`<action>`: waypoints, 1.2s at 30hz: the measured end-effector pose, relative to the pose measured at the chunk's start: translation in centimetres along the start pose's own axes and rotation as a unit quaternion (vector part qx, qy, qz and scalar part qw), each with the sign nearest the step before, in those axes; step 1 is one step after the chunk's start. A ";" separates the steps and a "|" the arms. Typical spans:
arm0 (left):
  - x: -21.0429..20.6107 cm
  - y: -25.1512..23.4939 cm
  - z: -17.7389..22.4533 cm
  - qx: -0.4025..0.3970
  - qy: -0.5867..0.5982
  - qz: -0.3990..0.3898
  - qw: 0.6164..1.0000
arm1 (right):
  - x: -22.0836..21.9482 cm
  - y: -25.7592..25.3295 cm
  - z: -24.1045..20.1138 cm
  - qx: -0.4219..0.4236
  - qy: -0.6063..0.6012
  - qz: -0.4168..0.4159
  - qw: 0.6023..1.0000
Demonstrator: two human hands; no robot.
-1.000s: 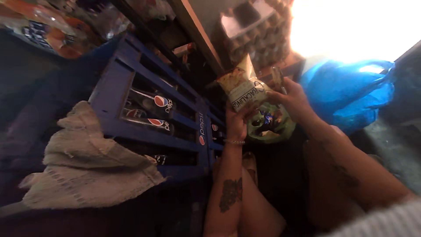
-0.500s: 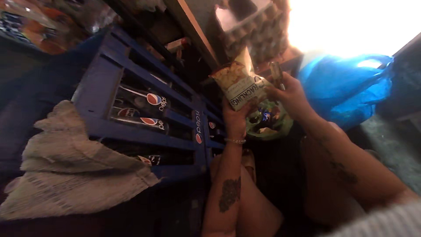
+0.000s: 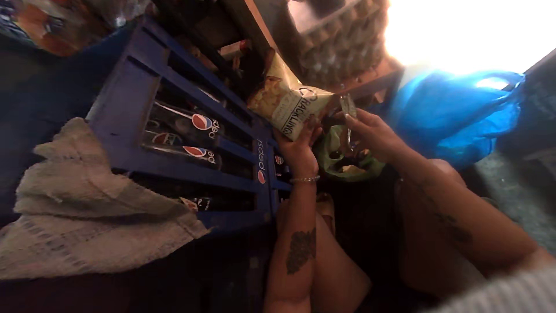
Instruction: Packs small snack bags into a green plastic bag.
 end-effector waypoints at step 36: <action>0.2 0.0 0.5 0.040 -0.014 0.029 0.999 | -0.7 -0.3 1.7 0.133 0.367 0.044 0.919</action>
Point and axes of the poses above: each hand's wrist, its own y-axis away from the middle knuckle, its own x-axis out of the back of the hand, z = x × y, the point moved 1 cm from there along -y, towards the middle knuckle, and after that the axes turned 13 degrees about z, right-handed, at the moved point
